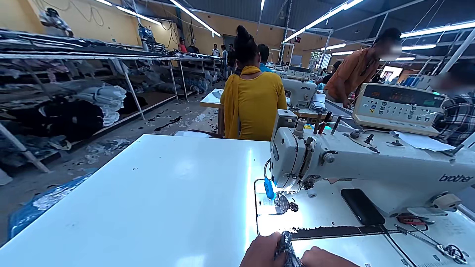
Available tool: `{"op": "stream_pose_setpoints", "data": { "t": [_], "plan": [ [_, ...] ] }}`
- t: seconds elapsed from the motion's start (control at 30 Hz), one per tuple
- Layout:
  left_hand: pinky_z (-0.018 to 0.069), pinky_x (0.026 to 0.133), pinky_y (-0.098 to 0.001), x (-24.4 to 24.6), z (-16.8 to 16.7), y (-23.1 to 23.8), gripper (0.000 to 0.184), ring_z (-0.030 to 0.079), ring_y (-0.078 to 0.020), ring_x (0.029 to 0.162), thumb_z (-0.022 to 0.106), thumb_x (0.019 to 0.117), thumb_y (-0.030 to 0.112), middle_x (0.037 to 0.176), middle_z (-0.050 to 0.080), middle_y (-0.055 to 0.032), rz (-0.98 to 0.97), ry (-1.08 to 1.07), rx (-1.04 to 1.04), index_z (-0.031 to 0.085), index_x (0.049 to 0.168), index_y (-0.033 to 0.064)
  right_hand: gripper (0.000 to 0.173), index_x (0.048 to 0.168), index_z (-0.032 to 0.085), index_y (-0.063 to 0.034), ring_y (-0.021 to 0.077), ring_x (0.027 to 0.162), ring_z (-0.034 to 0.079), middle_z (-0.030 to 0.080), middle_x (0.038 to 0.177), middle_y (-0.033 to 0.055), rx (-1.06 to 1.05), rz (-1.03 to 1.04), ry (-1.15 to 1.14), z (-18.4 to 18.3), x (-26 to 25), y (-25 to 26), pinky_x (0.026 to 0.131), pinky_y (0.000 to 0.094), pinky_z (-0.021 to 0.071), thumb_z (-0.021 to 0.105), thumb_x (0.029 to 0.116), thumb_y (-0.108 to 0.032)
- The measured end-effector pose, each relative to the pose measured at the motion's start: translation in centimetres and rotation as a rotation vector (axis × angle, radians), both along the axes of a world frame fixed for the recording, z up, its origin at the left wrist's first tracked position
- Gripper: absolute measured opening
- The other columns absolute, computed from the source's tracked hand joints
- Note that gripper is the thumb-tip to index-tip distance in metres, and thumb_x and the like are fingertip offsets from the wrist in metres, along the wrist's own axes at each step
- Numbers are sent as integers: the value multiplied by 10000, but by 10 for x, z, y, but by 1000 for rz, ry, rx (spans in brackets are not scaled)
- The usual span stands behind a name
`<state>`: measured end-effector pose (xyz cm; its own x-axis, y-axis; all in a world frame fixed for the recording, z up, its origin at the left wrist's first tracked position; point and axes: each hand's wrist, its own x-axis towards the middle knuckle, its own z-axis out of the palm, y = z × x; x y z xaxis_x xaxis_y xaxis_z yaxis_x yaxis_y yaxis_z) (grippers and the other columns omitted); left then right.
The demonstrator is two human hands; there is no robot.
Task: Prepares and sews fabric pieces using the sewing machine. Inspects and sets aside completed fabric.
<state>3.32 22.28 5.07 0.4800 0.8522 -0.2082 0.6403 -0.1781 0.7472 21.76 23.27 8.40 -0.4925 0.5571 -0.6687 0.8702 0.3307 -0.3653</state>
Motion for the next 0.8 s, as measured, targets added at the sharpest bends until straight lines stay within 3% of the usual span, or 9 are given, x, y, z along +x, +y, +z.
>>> {"op": "stream_pose_setpoints", "data": {
  "t": [0.07,0.17,0.27,0.4,0.5,0.63,0.77,0.8],
  "plan": [
    [490,976,-548,4,3,11,323,666,-413,1090,584,1029,161,1118,686,-288,0,100,-69,629,1198,-110,326,1033,654,143,464,1014,637,654,1016,328,85,-79,-56,1,2,5,866,611,459,464,1069,-120],
    [493,955,-530,6,9,20,343,659,-390,1079,583,1035,209,1116,677,-273,-11,195,-149,634,1175,-100,342,1230,614,79,465,1159,629,637,1219,307,355,-341,-234,18,-3,-1,934,591,494,429,1095,-175],
    [489,987,-522,4,10,26,398,660,-380,1122,594,1038,259,1172,678,-271,-8,211,-214,628,1202,-102,275,1208,654,112,445,1132,655,653,1220,288,800,-349,91,8,0,-24,920,526,547,508,1009,-10],
    [490,956,-528,5,9,27,417,651,-379,1098,596,1036,297,1137,667,-268,8,257,-237,632,1160,-100,387,1366,543,156,468,1331,548,550,1423,325,679,-225,396,-31,-15,-57,1125,539,430,456,1008,36],
    [503,904,-527,2,9,25,436,653,-366,1030,600,1031,340,1063,669,-248,19,289,-226,647,1093,-90,443,1384,519,172,496,1356,511,508,1463,334,804,-209,381,-71,-17,-64,1118,607,400,495,968,23],
    [487,936,-567,-17,19,14,504,642,-412,1082,601,1030,390,1104,663,-278,-22,326,-223,643,1159,-96,456,1405,504,164,489,1385,483,483,1492,323,782,-187,385,-72,-8,-62,1141,607,371,482,977,5],
    [484,846,-529,-31,24,21,493,628,-376,944,563,1050,398,955,645,-245,49,316,-153,650,1027,-87,467,1409,504,159,480,1388,484,483,1497,314,787,-181,391,-74,-7,-61,1139,609,373,496,971,-2],
    [485,852,-533,-29,28,23,489,629,-382,966,542,1060,398,972,643,-244,68,374,-142,639,1034,-80,466,1407,505,159,478,1387,487,485,1496,313,793,-176,396,-75,-7,-61,1137,605,377,500,971,-5]
  ]
}}
